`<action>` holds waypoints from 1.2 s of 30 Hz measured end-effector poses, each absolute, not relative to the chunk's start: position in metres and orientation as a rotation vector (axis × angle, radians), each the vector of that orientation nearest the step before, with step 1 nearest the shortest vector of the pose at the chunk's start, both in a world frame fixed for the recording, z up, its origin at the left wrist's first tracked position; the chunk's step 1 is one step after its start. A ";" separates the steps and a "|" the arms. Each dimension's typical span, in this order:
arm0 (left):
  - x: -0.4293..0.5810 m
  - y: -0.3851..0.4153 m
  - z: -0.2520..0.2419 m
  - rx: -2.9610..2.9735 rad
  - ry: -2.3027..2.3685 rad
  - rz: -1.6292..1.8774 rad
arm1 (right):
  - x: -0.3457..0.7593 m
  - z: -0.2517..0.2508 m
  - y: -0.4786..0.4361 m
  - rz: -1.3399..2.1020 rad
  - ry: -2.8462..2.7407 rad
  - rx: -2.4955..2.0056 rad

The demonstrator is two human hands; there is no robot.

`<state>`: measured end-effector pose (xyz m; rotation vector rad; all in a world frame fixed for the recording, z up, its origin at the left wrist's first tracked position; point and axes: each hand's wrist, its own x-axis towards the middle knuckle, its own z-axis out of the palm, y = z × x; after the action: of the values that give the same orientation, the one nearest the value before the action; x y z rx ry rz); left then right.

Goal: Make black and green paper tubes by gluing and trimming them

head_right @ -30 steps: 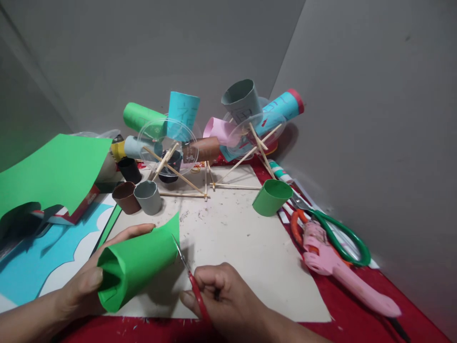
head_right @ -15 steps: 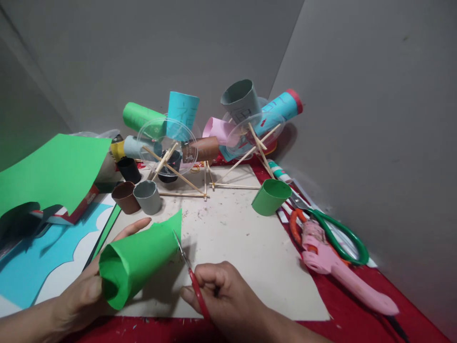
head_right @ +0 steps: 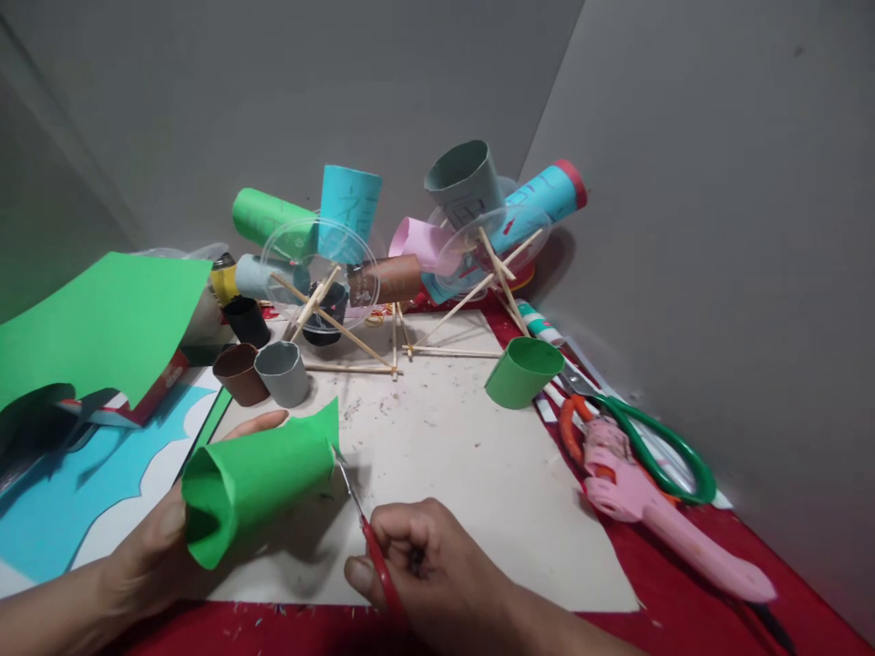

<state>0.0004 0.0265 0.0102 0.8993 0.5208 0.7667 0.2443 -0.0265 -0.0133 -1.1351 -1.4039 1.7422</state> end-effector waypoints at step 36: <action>0.004 0.037 0.021 1.380 0.689 0.750 | 0.249 -0.015 -0.027 1.561 -1.429 -1.200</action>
<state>0.0044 0.0368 0.0205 1.3798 0.6893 0.7503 0.2488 -0.0268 -0.0148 -1.2004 -1.4293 1.5613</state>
